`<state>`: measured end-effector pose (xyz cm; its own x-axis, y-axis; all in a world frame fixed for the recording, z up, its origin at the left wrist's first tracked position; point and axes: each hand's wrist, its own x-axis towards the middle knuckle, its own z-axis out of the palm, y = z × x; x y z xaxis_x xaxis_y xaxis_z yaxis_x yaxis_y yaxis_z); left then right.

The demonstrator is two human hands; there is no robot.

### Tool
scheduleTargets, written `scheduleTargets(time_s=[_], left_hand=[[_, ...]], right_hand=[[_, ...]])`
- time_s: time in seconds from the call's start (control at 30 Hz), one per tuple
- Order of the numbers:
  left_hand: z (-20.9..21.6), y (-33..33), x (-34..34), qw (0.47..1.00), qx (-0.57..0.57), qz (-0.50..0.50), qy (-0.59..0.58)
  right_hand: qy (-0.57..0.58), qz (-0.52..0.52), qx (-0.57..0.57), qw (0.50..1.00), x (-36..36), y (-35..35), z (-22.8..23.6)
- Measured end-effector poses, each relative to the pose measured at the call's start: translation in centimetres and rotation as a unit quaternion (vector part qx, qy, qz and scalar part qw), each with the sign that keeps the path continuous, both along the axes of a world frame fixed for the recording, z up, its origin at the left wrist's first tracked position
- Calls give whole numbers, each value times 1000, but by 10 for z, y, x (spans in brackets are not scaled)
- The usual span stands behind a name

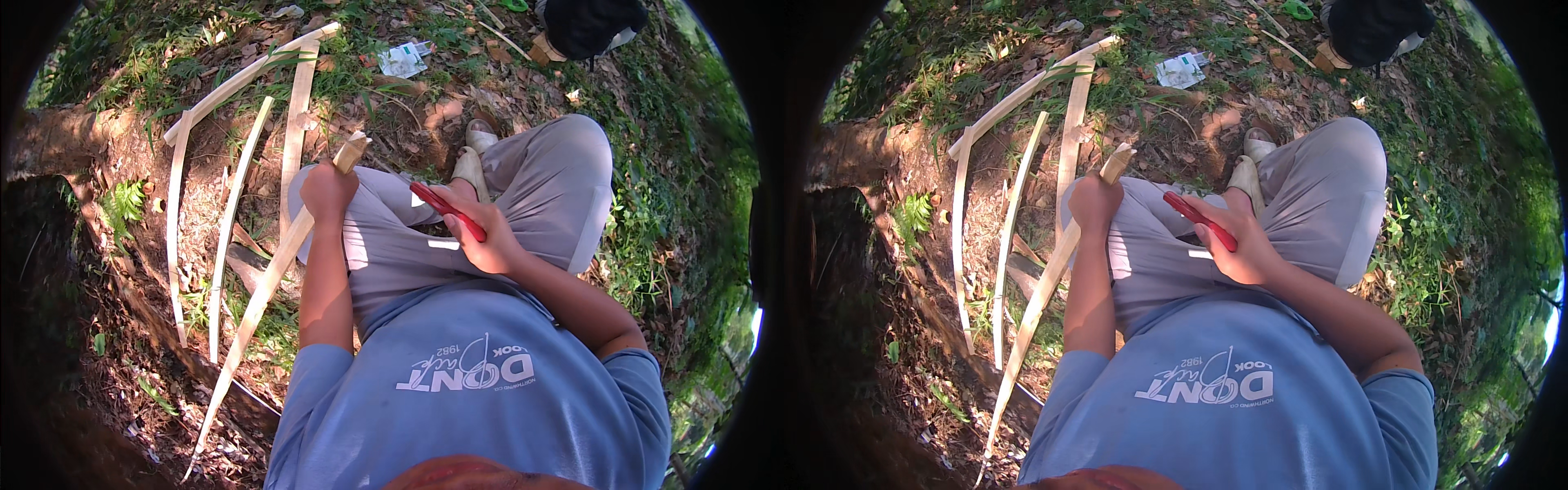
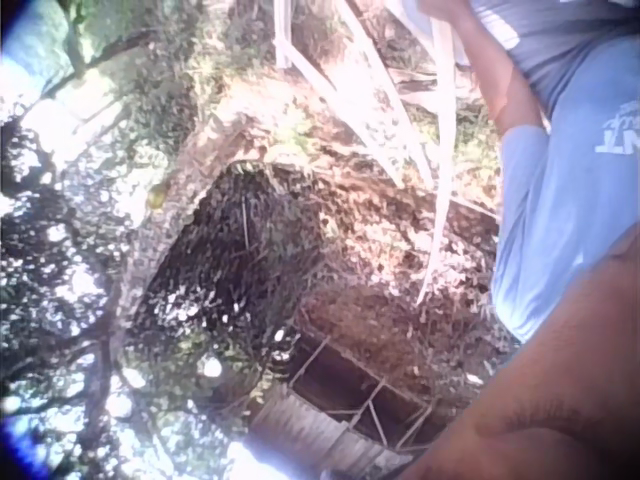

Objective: The person sits on the ground and uses a red-handled knife to shave thin strips of bamboo. They hold the bamboo piece against their leg and repeatedly scrape the blade along its length to remove the outer layer, creating a pile of shavings.

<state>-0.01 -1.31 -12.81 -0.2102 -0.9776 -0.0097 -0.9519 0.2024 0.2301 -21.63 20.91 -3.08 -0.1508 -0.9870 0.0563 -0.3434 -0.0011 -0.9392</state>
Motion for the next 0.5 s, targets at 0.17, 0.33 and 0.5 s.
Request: scheduleTargets(time_s=[0.17,0.33,0.5], left_hand=[[11,-1,-1,999,42,3,-8],[14,-3,1,997,73,11,-27],[12,-2,0,997,77,8,-10]], right_hand=[[-80,-18,-44,996,33,-88,-45],[-73,-17,13,997,46,-145,-55],[-134,-32,1,991,37,-116,-61]])
